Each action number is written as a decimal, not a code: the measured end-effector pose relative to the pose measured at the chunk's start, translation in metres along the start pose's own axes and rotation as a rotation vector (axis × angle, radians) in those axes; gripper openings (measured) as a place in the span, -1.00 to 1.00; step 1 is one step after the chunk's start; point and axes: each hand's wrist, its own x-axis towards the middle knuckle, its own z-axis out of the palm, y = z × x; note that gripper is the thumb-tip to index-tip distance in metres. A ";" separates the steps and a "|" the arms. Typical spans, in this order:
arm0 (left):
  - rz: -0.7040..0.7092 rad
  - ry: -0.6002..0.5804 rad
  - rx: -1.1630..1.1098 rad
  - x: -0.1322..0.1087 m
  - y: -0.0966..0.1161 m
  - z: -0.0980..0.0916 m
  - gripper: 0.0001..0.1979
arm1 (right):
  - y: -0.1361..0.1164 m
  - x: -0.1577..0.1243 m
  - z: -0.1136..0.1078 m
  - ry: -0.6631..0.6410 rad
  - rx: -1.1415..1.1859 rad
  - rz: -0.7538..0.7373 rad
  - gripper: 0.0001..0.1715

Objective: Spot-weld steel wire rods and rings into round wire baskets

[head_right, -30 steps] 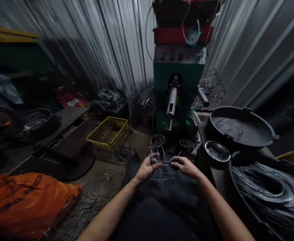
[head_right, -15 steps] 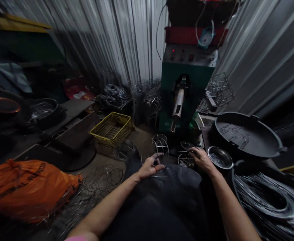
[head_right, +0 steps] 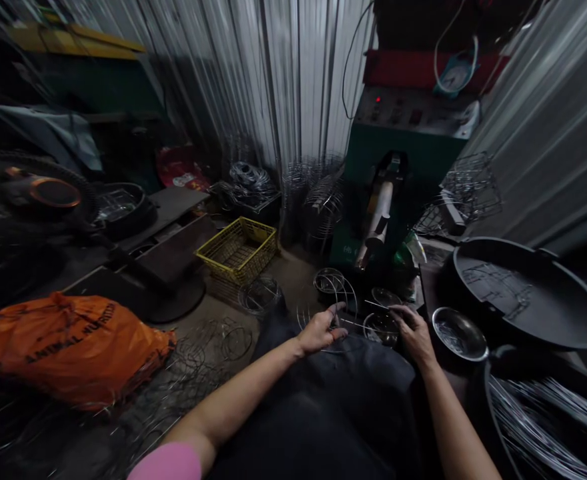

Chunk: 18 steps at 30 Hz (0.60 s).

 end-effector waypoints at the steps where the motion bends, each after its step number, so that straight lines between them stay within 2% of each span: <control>1: -0.017 0.005 -0.061 0.001 -0.002 -0.002 -0.34 | 0.000 0.002 0.002 0.006 -0.019 -0.034 -0.70; 8: -0.051 -0.003 -0.389 0.014 -0.010 -0.012 -0.30 | -0.016 0.017 0.014 0.027 -0.104 -0.191 -0.80; 14: -0.092 0.000 -0.510 0.030 -0.015 -0.009 -0.29 | -0.002 0.033 0.020 -0.012 -0.149 -0.205 -0.81; 18: -0.071 0.014 -0.521 0.043 -0.017 -0.009 -0.31 | 0.005 0.041 0.018 -0.023 -0.153 -0.195 -0.81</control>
